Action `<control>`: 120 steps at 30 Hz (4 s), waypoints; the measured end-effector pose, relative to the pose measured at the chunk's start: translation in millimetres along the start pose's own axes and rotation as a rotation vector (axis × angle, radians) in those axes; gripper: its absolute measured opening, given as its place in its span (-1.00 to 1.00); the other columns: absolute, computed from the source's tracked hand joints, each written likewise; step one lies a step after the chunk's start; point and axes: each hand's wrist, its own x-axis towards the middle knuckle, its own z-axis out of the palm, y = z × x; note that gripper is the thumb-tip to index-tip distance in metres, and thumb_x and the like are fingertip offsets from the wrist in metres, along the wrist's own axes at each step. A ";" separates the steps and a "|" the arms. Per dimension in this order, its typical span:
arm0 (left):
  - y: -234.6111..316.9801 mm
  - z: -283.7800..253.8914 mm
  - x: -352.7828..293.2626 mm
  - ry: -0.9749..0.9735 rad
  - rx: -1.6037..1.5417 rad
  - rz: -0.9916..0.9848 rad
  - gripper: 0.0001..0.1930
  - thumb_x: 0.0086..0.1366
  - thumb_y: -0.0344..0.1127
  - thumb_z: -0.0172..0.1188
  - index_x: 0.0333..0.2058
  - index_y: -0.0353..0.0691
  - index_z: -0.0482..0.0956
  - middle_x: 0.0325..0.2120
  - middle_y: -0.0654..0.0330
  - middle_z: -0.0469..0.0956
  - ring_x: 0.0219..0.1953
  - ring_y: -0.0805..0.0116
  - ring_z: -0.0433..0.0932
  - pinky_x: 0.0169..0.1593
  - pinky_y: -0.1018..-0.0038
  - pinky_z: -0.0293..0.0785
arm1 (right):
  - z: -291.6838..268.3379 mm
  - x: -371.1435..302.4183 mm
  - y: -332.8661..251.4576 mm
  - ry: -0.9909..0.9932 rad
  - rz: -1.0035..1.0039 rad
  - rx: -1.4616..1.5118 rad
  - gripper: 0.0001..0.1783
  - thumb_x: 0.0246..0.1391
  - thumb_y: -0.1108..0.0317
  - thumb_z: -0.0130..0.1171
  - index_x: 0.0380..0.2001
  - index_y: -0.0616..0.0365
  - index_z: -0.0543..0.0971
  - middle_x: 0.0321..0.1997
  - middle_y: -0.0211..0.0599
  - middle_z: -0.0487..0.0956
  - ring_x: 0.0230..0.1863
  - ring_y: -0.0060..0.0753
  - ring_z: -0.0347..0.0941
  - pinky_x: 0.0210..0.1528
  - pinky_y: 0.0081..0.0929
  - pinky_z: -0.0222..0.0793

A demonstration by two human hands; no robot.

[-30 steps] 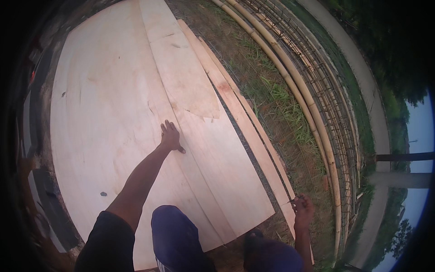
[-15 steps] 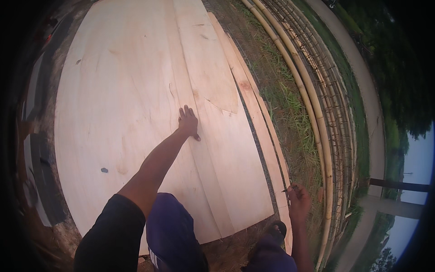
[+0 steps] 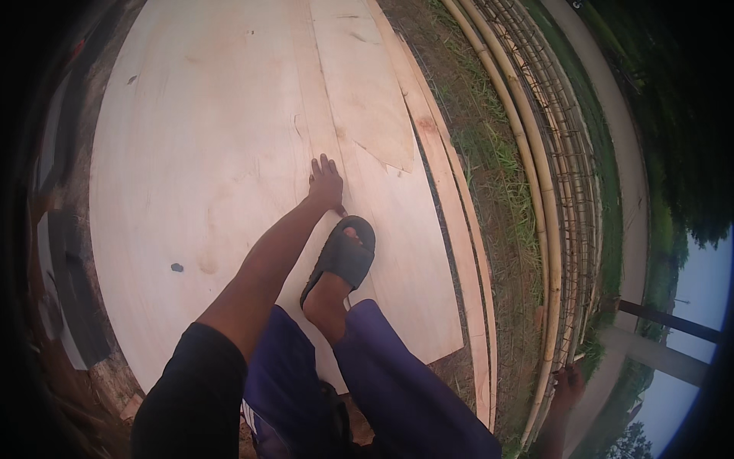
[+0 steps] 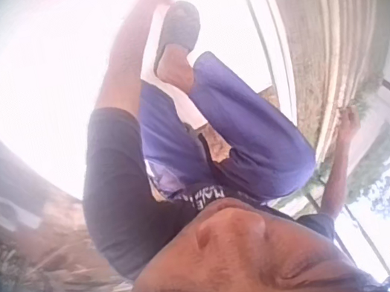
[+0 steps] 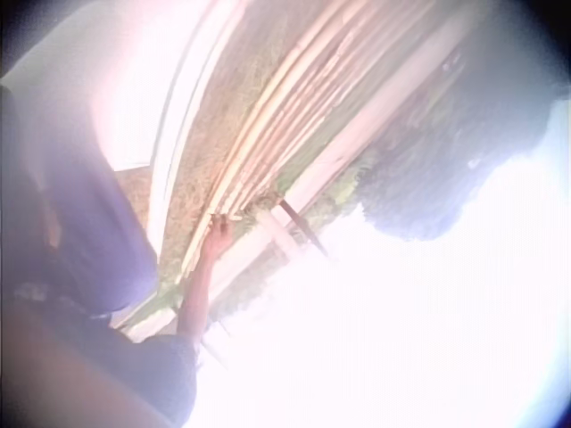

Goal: The person measures a large plywood sheet with a tape measure and marks it with a pencil. They then use a thin wooden strip as a straightedge to draw a long line across the sheet.

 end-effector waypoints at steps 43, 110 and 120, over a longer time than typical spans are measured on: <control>-111.0 -149.1 251.4 -0.169 0.225 -0.004 0.43 -0.04 0.25 0.51 0.32 -0.78 -0.26 0.36 -0.63 -0.25 0.48 -0.38 -0.17 0.50 0.02 -0.07 | 239.0 -79.8 -317.9 -0.523 1.054 0.073 -0.76 0.06 0.47 0.32 -0.17 0.30 0.61 -0.43 -0.30 0.62 -0.42 -0.55 0.51 -0.33 -0.51 0.45; -122.8 -438.3 531.1 -0.061 1.073 0.489 -0.14 0.11 0.08 0.44 0.12 -0.53 0.32 0.04 -0.13 0.42 0.12 -0.02 0.46 0.14 0.12 0.47 | 692.5 134.2 -351.6 -0.678 -0.181 0.027 -0.85 0.25 0.39 0.14 -0.14 0.14 0.56 -0.18 -0.14 0.61 -0.15 0.01 0.58 -0.12 -0.15 0.51; -301.6 -437.1 533.4 -0.166 0.653 0.119 0.47 -0.05 0.53 0.34 0.38 -0.64 -0.20 0.42 -0.41 -0.14 0.49 -0.23 -0.11 0.42 -0.08 0.11 | 696.4 139.4 -367.5 -0.626 -0.197 0.022 -0.88 0.15 0.45 0.24 -0.23 0.20 0.61 -0.24 -0.05 0.64 -0.20 0.06 0.60 -0.15 -0.17 0.54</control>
